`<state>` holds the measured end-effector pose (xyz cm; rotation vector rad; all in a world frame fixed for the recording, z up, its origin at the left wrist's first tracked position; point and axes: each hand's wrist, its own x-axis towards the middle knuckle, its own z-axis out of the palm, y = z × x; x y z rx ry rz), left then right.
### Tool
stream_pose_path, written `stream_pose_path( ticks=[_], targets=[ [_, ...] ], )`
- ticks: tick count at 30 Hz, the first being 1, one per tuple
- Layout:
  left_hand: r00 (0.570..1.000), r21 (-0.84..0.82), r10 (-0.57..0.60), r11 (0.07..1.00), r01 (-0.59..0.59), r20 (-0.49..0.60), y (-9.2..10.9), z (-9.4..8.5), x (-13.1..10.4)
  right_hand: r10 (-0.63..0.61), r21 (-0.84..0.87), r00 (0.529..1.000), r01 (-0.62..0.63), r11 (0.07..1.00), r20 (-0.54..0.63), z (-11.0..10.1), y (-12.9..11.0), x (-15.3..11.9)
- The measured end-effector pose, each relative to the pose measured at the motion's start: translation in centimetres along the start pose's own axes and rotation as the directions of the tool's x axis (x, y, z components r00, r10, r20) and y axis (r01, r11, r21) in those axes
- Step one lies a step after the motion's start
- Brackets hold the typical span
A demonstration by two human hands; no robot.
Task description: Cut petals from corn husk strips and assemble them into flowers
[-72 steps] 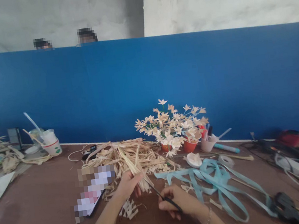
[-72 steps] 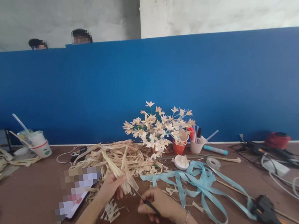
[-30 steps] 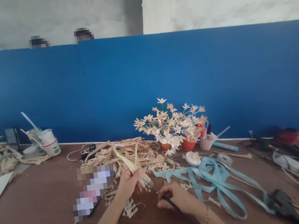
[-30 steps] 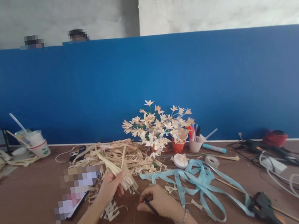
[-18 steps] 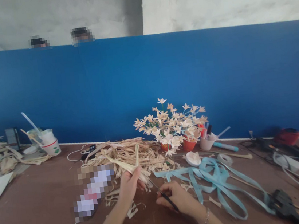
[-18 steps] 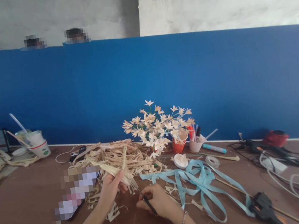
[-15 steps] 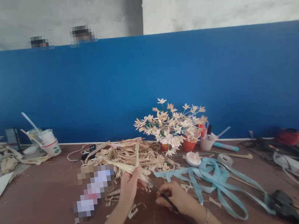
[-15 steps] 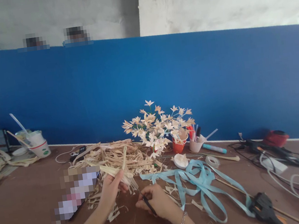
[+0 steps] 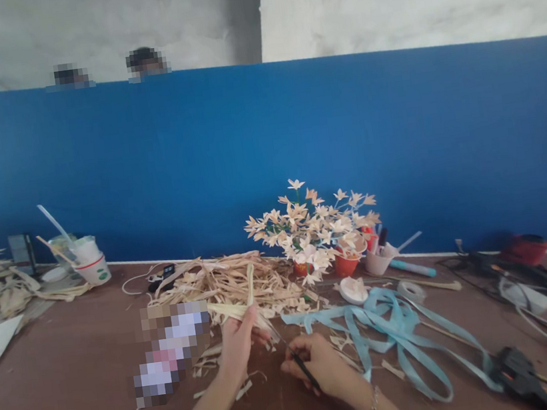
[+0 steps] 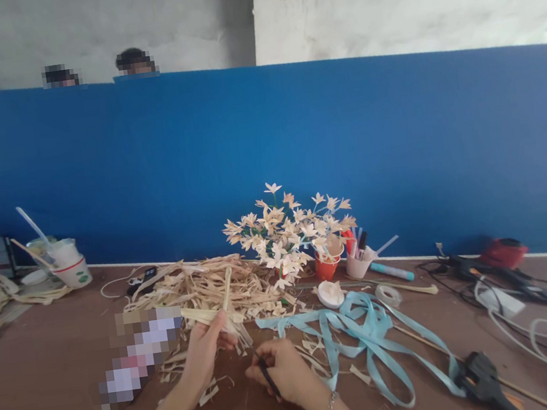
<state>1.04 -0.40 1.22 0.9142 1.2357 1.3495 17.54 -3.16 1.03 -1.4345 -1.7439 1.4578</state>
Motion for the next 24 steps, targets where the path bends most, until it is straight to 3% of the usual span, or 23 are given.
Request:
stream_pose_path(
  ticks=[10,14,18,24],
  targets=[
    [1.000,-0.009,-0.016,1.000,0.016,0.001,0.8,0.6,-0.7,-0.003,0.010,1.000,0.003,1.000,0.009,0.1,-0.2,0.1],
    [1.000,0.030,0.009,1.000,-0.008,-0.018,1.2,-0.1,-0.2,0.012,0.080,0.991,-0.023,0.997,0.134,-1.5,-0.2,-0.3],
    [0.997,0.178,0.057,0.983,-0.046,-0.055,1.8,-1.0,0.3,0.044,0.097,0.947,-0.079,0.992,0.318,-3.8,-0.5,-1.2],
    [0.996,0.321,0.078,0.943,-0.090,0.051,1.9,-0.7,0.1,0.041,0.056,0.969,-0.056,0.997,0.242,-4.7,-1.3,-1.7]
  ],
)
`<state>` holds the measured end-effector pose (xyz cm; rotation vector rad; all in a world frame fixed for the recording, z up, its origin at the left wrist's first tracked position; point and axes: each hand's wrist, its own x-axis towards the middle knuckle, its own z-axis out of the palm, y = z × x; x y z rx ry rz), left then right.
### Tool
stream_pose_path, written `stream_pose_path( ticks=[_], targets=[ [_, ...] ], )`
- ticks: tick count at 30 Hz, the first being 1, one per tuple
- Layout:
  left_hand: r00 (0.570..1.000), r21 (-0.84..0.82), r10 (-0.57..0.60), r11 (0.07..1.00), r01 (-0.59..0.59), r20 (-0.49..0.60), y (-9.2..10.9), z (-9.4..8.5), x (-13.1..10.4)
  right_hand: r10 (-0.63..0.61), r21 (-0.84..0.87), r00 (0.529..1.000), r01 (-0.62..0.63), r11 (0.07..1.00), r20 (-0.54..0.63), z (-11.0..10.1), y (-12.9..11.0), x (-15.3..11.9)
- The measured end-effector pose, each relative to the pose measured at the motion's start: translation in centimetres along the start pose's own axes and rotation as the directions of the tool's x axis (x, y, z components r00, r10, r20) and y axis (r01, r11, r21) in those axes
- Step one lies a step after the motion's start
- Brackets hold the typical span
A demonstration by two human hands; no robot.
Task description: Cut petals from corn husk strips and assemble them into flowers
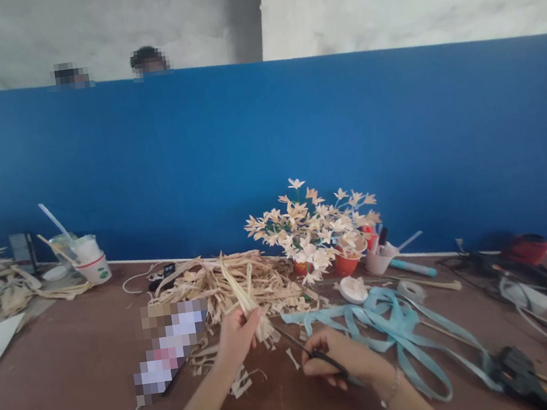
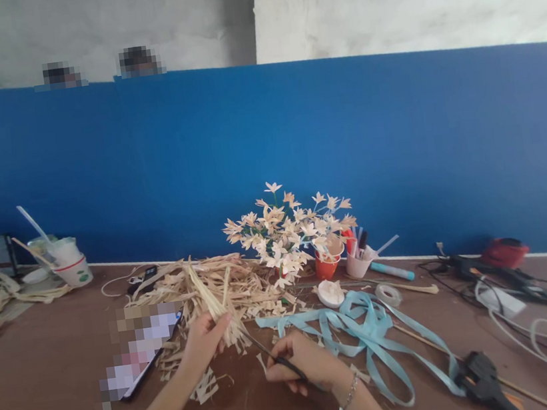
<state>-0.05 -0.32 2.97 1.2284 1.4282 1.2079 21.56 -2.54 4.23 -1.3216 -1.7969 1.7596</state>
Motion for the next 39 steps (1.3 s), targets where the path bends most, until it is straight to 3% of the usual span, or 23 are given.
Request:
stream_pose_path(
  ticks=[16,29,32,35,39],
  targets=[
    [0.978,0.061,0.030,0.997,-0.044,0.208,-1.2,0.5,-0.2,0.028,-0.083,1.000,-0.027,0.996,0.009,0.3,-0.3,0.0],
    [0.972,0.193,0.043,0.977,-0.089,0.230,-0.9,0.4,-0.5,0.043,-0.134,0.999,-0.044,0.990,-0.015,0.1,0.1,0.2],
    [0.975,0.256,0.108,0.954,-0.157,0.194,-0.9,0.3,-0.5,0.057,-0.148,0.998,-0.059,0.987,-0.017,-0.2,0.6,0.3],
    [0.971,0.374,0.195,0.897,-0.234,0.140,-0.9,0.3,-0.5,0.077,-0.155,0.995,-0.067,0.986,0.058,-0.7,1.1,0.4],
    [0.964,0.532,0.181,0.806,-0.258,0.192,-1.4,0.4,-0.6,0.103,-0.181,0.990,-0.085,0.980,0.096,-1.1,1.4,0.1]
  ],
)
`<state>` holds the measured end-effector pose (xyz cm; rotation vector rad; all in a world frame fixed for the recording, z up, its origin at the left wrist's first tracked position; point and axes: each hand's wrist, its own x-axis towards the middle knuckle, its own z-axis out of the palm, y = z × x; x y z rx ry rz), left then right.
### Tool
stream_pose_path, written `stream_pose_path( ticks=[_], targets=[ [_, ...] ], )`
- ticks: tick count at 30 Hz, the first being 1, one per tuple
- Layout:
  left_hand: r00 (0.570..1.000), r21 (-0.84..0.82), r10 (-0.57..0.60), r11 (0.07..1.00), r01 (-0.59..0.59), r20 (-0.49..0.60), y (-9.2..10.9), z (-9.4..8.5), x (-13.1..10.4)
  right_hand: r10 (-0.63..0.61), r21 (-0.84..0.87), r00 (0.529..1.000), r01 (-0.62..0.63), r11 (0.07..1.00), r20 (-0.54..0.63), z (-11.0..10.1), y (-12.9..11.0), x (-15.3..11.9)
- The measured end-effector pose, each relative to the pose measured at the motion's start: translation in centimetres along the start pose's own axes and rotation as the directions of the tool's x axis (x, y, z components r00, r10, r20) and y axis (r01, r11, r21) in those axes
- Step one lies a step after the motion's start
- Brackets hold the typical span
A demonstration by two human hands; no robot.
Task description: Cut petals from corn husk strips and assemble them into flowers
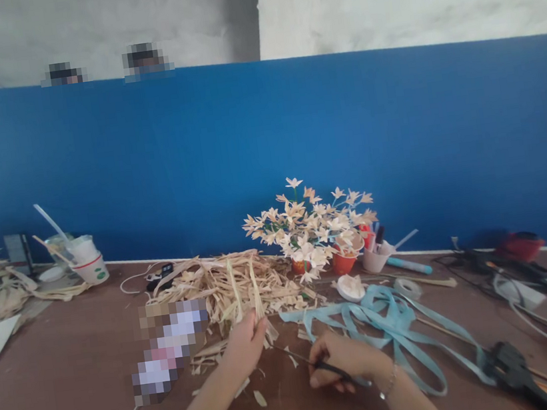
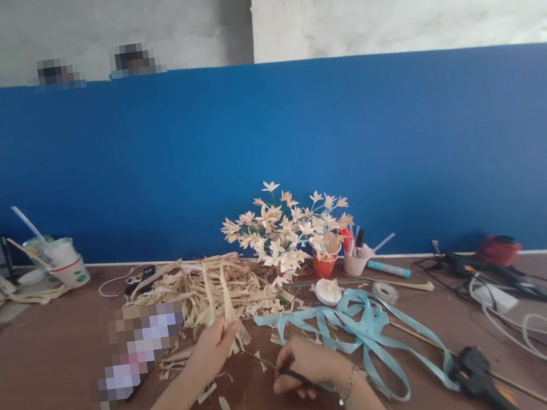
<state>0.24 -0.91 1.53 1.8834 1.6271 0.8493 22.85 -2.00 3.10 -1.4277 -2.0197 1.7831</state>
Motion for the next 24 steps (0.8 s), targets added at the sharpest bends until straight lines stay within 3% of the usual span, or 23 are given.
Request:
stream_pose_path(
  ticks=[3,6,8,11,13,16,20,24],
  targets=[
    [0.999,0.093,-0.025,0.995,0.021,0.039,-0.6,0.3,0.0,0.033,-0.040,0.998,-0.035,0.999,-0.044,0.0,0.3,0.0],
    [0.997,0.127,-0.051,0.990,0.058,-0.059,-1.0,0.0,0.3,0.059,-0.084,0.988,-0.071,0.994,-0.143,0.1,0.6,0.3],
    [0.985,0.052,-0.041,0.997,0.050,-0.165,-0.9,-0.4,0.6,0.062,-0.089,0.974,-0.083,0.993,-0.219,0.3,0.6,0.5],
    [0.964,-0.238,-0.082,0.971,0.020,-0.252,-0.1,-1.1,0.7,0.007,-0.037,0.967,-0.017,0.999,-0.254,0.6,-0.2,0.6],
    [0.960,-0.453,-0.193,0.888,0.083,-0.204,0.6,-1.2,0.6,-0.064,0.057,0.969,0.080,0.995,-0.239,0.8,-0.9,0.4],
    [0.941,-0.648,-0.329,0.735,0.199,-0.084,1.3,-1.0,0.4,-0.154,0.213,0.966,0.199,0.957,-0.208,1.2,-1.7,0.2],
    [0.936,-0.762,-0.346,0.621,0.183,-0.057,1.4,-0.4,0.4,-0.239,0.297,0.954,0.284,0.911,-0.180,2.1,-1.8,1.0],
    [0.948,-0.781,-0.319,0.593,0.198,-0.002,1.4,0.2,0.1,-0.221,0.339,0.907,0.347,0.875,-0.358,3.5,-1.8,2.5]
  ],
)
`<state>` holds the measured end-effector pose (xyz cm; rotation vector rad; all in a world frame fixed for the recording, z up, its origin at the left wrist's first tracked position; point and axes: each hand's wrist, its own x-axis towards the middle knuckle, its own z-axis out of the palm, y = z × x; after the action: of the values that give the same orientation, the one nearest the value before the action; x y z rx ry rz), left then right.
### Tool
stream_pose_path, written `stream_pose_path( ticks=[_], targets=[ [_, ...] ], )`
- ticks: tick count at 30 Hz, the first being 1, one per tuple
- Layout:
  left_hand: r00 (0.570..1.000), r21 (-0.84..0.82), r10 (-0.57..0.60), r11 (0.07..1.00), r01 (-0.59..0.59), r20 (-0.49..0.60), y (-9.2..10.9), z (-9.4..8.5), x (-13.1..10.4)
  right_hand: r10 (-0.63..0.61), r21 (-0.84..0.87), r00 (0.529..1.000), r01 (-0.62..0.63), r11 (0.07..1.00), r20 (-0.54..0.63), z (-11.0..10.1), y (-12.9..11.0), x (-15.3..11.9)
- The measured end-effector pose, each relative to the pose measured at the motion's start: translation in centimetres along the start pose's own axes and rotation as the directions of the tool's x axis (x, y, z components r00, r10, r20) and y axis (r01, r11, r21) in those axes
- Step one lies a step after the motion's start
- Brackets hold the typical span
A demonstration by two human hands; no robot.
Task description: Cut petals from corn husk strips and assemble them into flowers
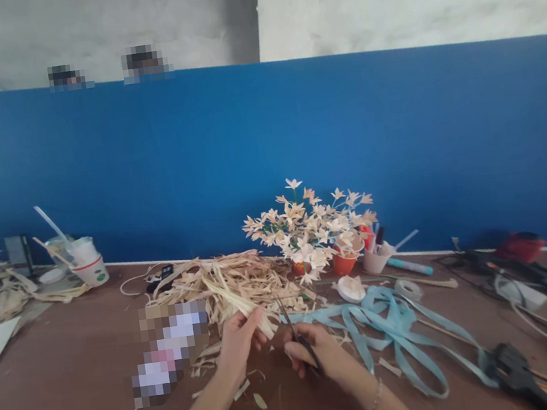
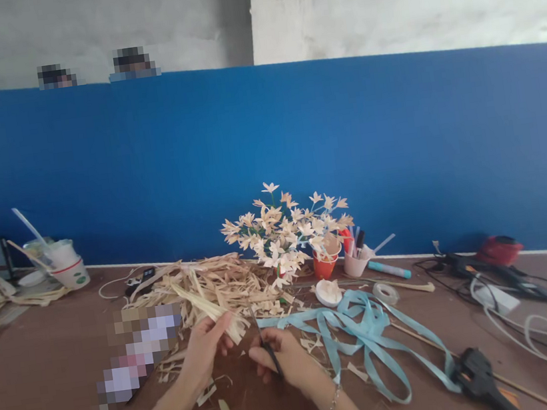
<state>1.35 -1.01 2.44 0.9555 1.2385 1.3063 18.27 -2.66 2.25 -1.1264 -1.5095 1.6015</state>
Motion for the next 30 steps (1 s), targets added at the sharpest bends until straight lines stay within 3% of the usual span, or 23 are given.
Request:
stream_pose_path(
  ticks=[3,7,13,18,20,23,26,30],
  targets=[
    [0.997,0.013,-0.044,0.999,0.044,0.061,-0.2,0.5,-0.4,0.003,0.021,0.991,0.000,1.000,-0.131,1.1,0.4,0.4],
    [0.990,0.051,-0.084,0.996,0.079,0.112,-0.4,0.8,-0.8,0.018,0.077,0.975,-0.001,0.997,-0.222,1.7,0.6,0.7],
    [0.981,0.246,-0.125,0.965,0.086,0.149,0.1,0.3,-0.9,-0.008,0.070,0.964,0.028,0.997,-0.265,1.2,0.7,0.8],
    [0.976,0.186,-0.128,0.978,0.096,0.174,0.2,0.0,-0.9,-0.010,0.062,0.962,0.028,0.998,-0.273,0.9,0.2,0.6],
    [0.985,0.122,-0.114,0.988,0.098,0.129,0.0,0.0,-0.7,-0.014,0.048,0.969,0.027,0.998,-0.248,1.0,-0.1,0.4],
    [0.995,0.014,-0.078,0.997,0.079,-0.057,-0.4,-0.1,-0.3,-0.003,0.019,0.987,0.007,1.000,-0.164,1.3,-0.2,0.2],
    [0.976,-0.065,-0.027,0.998,0.013,-0.214,-0.5,-0.2,0.1,-0.004,-0.001,0.996,0.003,1.000,-0.085,1.8,0.5,0.1],
    [0.972,-0.123,-0.045,0.992,0.016,-0.233,-0.4,0.0,-0.1,-0.015,-0.058,0.999,0.013,0.998,-0.035,2.5,1.8,0.3]
  ],
)
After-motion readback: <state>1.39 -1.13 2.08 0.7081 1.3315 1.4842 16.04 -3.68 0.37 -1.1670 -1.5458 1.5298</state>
